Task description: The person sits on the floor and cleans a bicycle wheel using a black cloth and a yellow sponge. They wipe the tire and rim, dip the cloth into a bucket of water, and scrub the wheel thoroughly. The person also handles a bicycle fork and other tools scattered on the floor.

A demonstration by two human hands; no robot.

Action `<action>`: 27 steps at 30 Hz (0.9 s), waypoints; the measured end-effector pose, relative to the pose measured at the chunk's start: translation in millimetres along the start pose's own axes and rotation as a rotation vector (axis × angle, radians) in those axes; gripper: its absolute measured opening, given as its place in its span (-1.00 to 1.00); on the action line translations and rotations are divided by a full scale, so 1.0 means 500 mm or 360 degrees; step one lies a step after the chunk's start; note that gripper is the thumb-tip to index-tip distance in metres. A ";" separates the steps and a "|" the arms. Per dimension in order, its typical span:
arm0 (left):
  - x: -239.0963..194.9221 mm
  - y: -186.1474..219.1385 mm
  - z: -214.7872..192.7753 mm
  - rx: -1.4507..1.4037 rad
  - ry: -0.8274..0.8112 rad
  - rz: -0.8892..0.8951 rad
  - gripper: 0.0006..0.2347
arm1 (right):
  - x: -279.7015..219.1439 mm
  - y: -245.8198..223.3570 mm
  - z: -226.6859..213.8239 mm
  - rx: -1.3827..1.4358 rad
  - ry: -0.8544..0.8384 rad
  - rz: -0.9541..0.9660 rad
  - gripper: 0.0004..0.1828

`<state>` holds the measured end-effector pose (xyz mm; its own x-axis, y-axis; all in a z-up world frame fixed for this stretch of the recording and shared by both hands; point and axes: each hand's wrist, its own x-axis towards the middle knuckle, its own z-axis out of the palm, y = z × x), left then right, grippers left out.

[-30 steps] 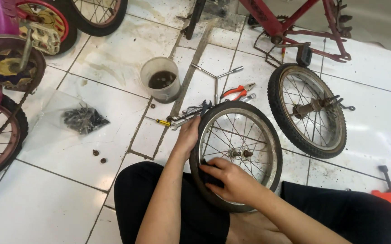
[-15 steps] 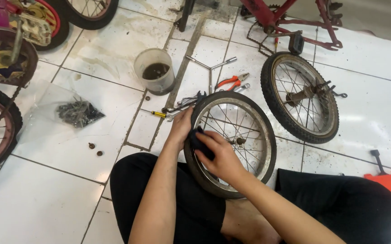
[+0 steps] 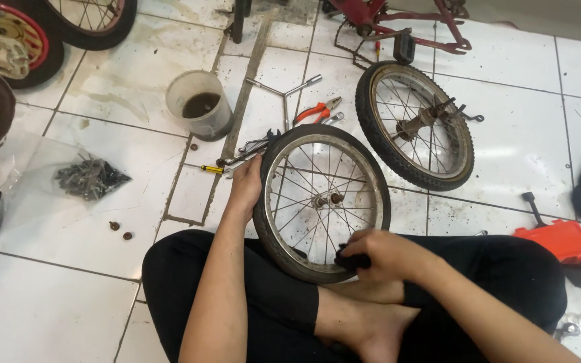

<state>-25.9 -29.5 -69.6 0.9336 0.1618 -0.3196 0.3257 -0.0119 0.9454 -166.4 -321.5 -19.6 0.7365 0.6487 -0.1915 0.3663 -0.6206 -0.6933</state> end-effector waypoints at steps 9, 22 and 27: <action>-0.020 0.052 -0.002 0.0044 -0.0042 0.0164 -0.67 | 0.237 -0.009 -0.119 -0.0132 0.1260 -0.0295 -0.47; -0.023 0.075 -0.017 0.0056 -0.0040 0.0213 -0.69 | 0.342 0.149 -0.099 -0.0095 0.1400 -0.0067 -0.61; -0.011 0.067 -0.013 0.0099 -0.0044 0.0211 -0.71 | 0.350 0.193 -0.083 -0.0311 0.1413 0.0551 -0.62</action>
<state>-20.8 -24.3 -35.7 0.9726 0.1272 -0.1945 0.2069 -0.0923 0.9740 21.7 -286.1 -91.4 0.9528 -0.1019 0.2861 0.0778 -0.8288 -0.5541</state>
